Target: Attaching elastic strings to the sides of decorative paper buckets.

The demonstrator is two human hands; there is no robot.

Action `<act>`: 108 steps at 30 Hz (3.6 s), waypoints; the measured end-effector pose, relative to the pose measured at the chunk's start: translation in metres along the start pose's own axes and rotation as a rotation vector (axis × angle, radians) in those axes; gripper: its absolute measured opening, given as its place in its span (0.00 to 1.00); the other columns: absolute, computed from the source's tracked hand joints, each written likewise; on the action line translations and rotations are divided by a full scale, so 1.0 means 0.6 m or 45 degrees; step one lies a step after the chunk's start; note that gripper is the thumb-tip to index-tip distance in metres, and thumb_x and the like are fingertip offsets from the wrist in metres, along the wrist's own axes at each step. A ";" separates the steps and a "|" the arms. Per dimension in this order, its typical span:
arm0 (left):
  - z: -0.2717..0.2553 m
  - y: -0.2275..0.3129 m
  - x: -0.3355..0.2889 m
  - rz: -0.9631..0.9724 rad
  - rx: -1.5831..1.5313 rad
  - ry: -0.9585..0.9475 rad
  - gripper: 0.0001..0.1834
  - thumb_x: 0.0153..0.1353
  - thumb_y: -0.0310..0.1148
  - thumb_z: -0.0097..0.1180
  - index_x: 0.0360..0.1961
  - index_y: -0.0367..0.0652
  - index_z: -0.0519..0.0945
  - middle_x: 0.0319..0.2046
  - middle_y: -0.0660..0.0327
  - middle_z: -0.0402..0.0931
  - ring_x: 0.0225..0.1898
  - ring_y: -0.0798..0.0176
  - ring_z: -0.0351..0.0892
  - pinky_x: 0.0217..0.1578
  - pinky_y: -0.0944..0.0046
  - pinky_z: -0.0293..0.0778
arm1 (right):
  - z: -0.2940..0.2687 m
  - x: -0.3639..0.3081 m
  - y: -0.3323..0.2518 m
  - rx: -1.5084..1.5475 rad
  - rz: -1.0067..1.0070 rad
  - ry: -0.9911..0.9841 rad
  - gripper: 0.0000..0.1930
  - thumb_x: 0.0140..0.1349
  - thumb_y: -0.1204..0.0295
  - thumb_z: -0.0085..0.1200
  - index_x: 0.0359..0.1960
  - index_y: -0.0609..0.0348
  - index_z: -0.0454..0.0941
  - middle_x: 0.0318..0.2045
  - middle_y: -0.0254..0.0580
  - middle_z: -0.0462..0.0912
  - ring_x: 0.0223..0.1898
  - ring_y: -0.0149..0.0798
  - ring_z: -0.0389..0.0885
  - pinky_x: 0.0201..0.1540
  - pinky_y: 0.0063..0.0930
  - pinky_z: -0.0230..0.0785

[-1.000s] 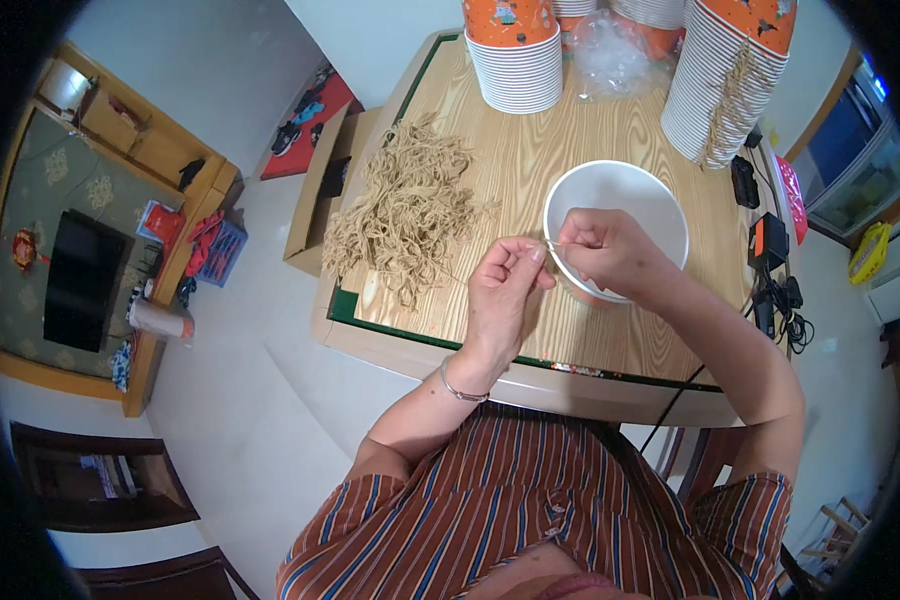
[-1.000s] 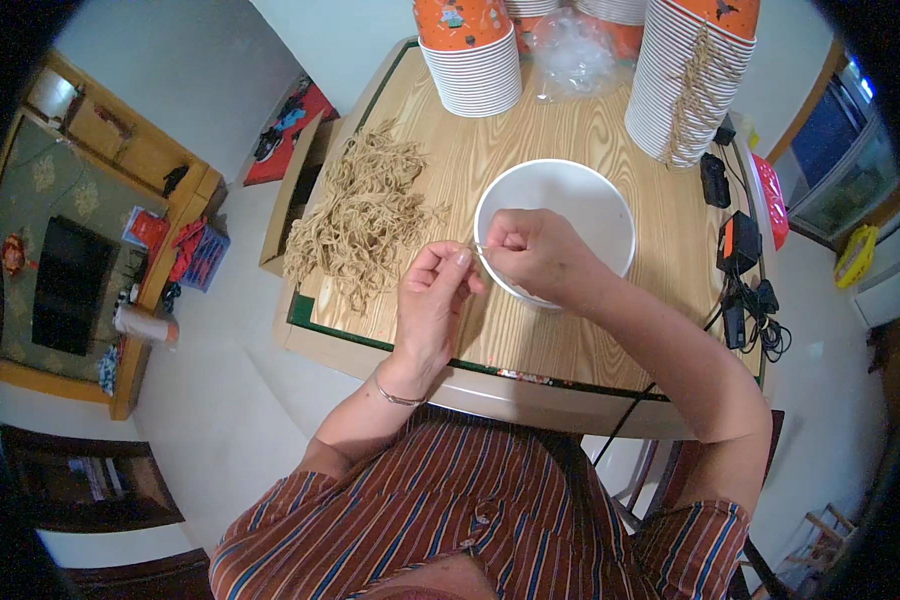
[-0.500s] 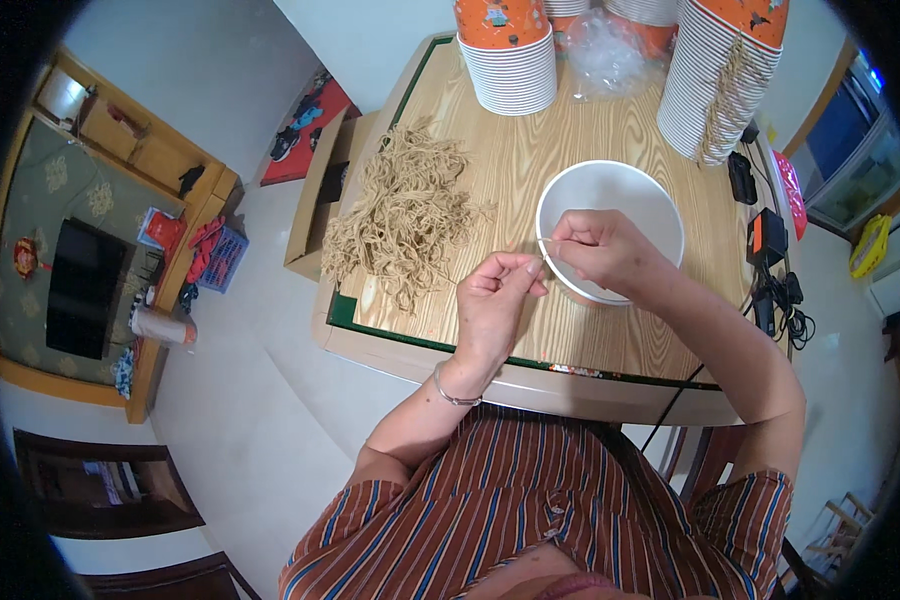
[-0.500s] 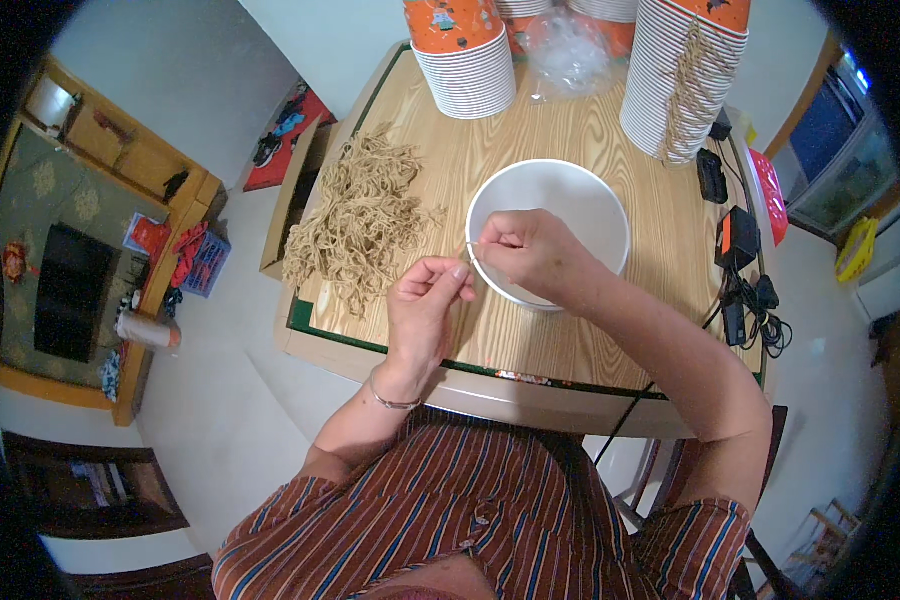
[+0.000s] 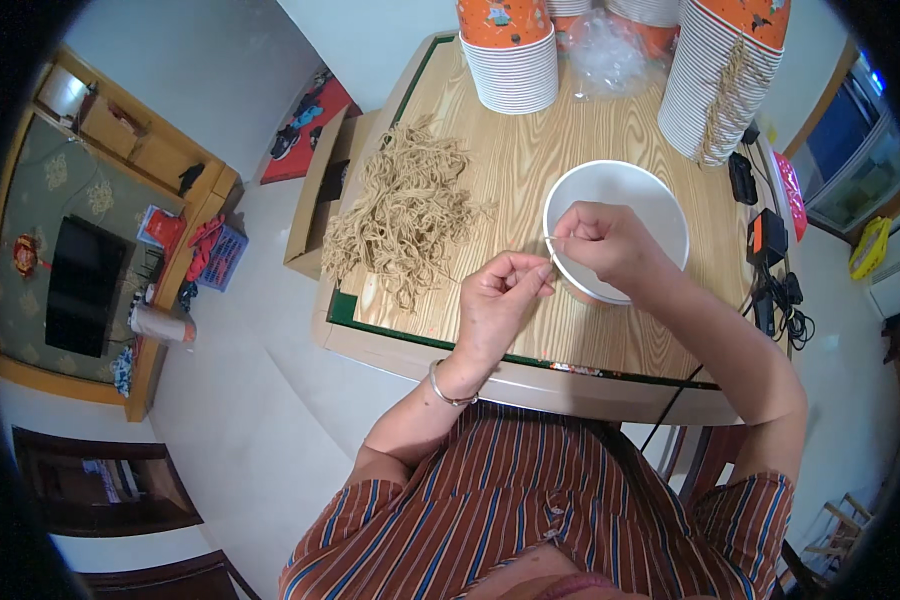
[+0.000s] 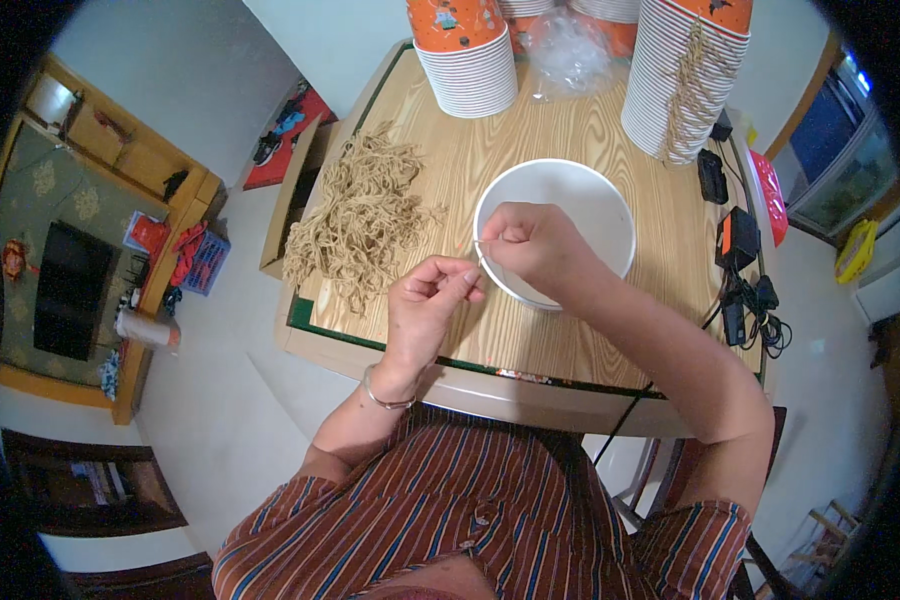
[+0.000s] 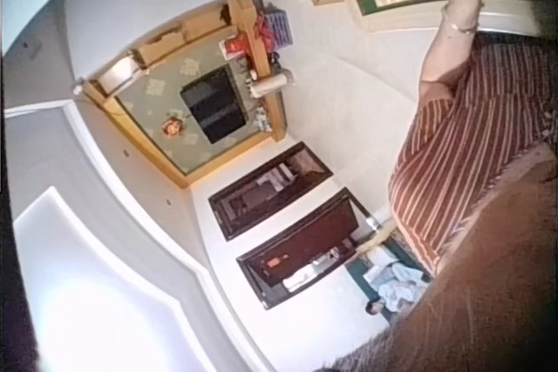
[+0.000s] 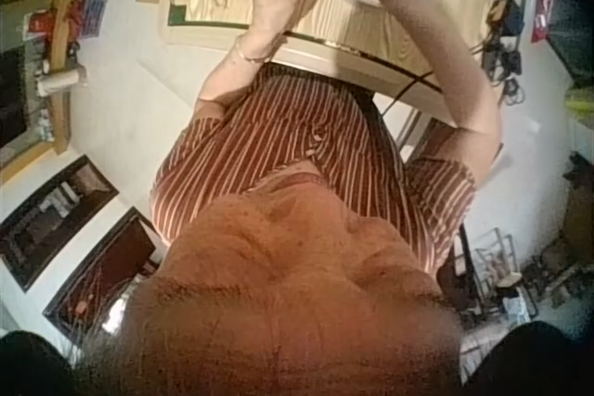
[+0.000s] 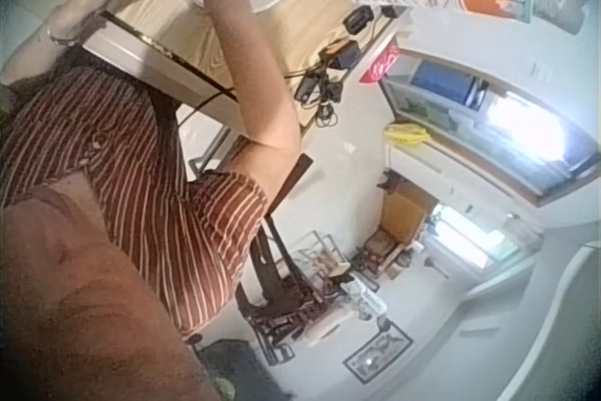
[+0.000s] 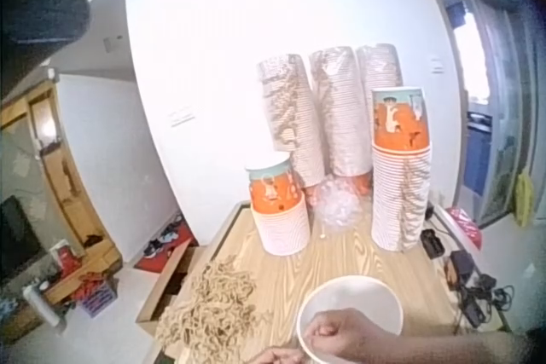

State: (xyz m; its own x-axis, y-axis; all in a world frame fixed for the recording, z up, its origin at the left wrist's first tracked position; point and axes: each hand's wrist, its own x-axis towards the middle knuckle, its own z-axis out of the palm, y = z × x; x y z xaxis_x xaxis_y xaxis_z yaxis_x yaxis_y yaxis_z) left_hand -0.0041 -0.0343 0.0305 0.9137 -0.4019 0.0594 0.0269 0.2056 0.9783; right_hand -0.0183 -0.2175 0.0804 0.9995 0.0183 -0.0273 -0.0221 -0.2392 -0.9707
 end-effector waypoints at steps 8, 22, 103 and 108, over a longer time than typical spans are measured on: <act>-0.006 0.001 0.008 -0.068 -0.011 -0.074 0.06 0.65 0.25 0.58 0.40 0.33 0.80 0.31 0.63 0.82 0.32 0.74 0.80 0.37 0.76 0.76 | -0.011 -0.001 -0.012 0.510 0.386 -0.179 0.04 0.60 0.75 0.55 0.36 0.61 0.76 0.15 0.23 0.65 0.12 0.19 0.56 0.15 0.18 0.45; -0.033 -0.008 0.017 -0.269 -0.463 -0.107 0.04 0.66 0.24 0.55 0.41 0.36 0.78 0.32 0.61 0.81 0.31 0.70 0.80 0.38 0.71 0.78 | -0.014 0.003 -0.022 0.479 0.456 -0.305 0.05 0.61 0.73 0.56 0.35 0.61 0.77 0.16 0.23 0.65 0.13 0.19 0.54 0.16 0.18 0.44; -0.023 -0.002 0.045 -0.142 -0.448 -0.231 0.04 0.64 0.22 0.55 0.38 0.35 0.80 0.31 0.63 0.80 0.31 0.74 0.76 0.36 0.74 0.72 | 0.003 0.005 0.007 -0.170 -0.033 -0.096 0.03 0.59 0.74 0.52 0.33 0.60 0.76 0.15 0.30 0.70 0.20 0.26 0.69 0.24 0.26 0.61; -0.022 0.001 0.046 -0.158 -0.411 -0.231 0.04 0.65 0.23 0.54 0.37 0.34 0.80 0.30 0.63 0.79 0.31 0.72 0.76 0.39 0.72 0.74 | 0.015 -0.012 -0.010 -0.514 -0.266 0.063 0.04 0.61 0.77 0.54 0.36 0.61 0.73 0.19 0.30 0.68 0.22 0.21 0.66 0.25 0.22 0.61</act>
State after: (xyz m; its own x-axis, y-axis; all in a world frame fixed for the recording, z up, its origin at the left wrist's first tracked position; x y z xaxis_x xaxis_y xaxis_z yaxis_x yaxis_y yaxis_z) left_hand 0.0262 -0.0335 0.0299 0.8096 -0.5870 0.0071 0.2854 0.4041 0.8690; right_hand -0.0258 -0.2076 0.0845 0.9816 0.0626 0.1801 0.1816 -0.5947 -0.7831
